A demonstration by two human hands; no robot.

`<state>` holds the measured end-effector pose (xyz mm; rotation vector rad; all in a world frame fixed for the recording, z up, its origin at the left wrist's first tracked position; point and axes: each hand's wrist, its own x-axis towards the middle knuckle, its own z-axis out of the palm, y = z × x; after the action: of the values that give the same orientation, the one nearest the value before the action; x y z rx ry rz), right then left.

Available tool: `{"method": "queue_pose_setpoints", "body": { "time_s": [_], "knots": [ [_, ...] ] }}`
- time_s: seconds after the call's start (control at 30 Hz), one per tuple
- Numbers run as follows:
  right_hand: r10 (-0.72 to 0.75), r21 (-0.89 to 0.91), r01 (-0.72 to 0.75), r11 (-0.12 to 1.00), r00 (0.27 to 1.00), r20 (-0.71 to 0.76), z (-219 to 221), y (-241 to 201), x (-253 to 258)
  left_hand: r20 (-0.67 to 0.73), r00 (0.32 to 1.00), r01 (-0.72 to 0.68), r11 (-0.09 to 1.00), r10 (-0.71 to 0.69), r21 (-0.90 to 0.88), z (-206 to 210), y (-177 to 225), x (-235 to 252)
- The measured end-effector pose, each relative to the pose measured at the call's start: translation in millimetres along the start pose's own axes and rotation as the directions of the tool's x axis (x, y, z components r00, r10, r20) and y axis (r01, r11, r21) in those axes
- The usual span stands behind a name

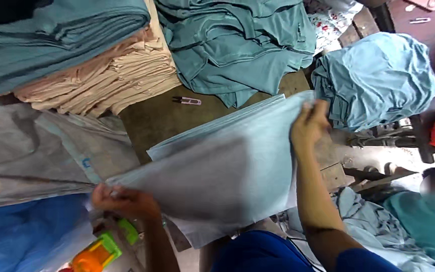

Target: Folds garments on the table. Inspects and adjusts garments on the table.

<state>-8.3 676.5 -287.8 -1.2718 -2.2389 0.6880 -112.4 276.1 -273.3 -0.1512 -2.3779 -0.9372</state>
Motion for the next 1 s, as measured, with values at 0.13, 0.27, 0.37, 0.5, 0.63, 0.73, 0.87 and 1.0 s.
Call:
{"method": "queue_pose_setpoints", "body": {
  "time_s": [0.13, 0.27, 0.37, 0.5, 0.63, 0.73, 0.87, 1.0],
  "knots": [
    [0.261, -0.313, -0.181, 0.932, 0.936, 0.237, 74.7, 13.1, 23.3, 0.264, 0.869, 0.347, 0.896, -0.419, 0.278, 89.2, -36.0, -0.8],
    [0.260, -0.368, -0.187, 0.911, 0.952, 0.160, 78.4, 9.7, 25.3, 0.272, 0.791, 0.357, 0.774, -0.548, 0.523, 114.3, -37.2, 0.6],
    [0.183, -0.352, -0.134, 0.926, 0.977, 0.108, 85.6, 15.0, 35.2, 0.269, 0.812, 0.291, 0.759, -0.518, 0.583, 117.9, -38.9, -2.4],
    [0.090, -0.393, -0.043, 0.918, 0.991, 0.101, 103.4, 26.2, 43.8, 0.287, 0.868, 0.178, 0.793, -0.406, 0.583, 126.3, -59.0, -8.5],
    [0.187, -0.187, -0.166, 0.968, 0.977, 0.099, 89.2, 24.0, 49.4, 0.291, 0.888, 0.178, 0.849, -0.357, 0.498, 124.8, -61.7, -6.1],
    [0.082, -0.061, -0.080, 0.995, 0.996, 0.039, 63.0, 12.5, 19.7, 0.302, 0.877, 0.199, 0.855, -0.374, 0.479, 121.6, -60.9, -5.2],
    [-0.416, 0.000, 0.458, 0.889, 0.808, 0.418, 42.0, 10.1, -138.4, 0.328, 0.880, 0.124, 0.834, -0.342, 0.537, 120.2, -55.1, -6.3],
    [-0.565, 0.126, 0.622, 0.773, 0.584, 0.583, 14.8, 109.0, -195.8, 0.375, 0.875, 0.071, 0.849, -0.305, 0.523, 118.6, -56.3, -7.2]
  ]
}}
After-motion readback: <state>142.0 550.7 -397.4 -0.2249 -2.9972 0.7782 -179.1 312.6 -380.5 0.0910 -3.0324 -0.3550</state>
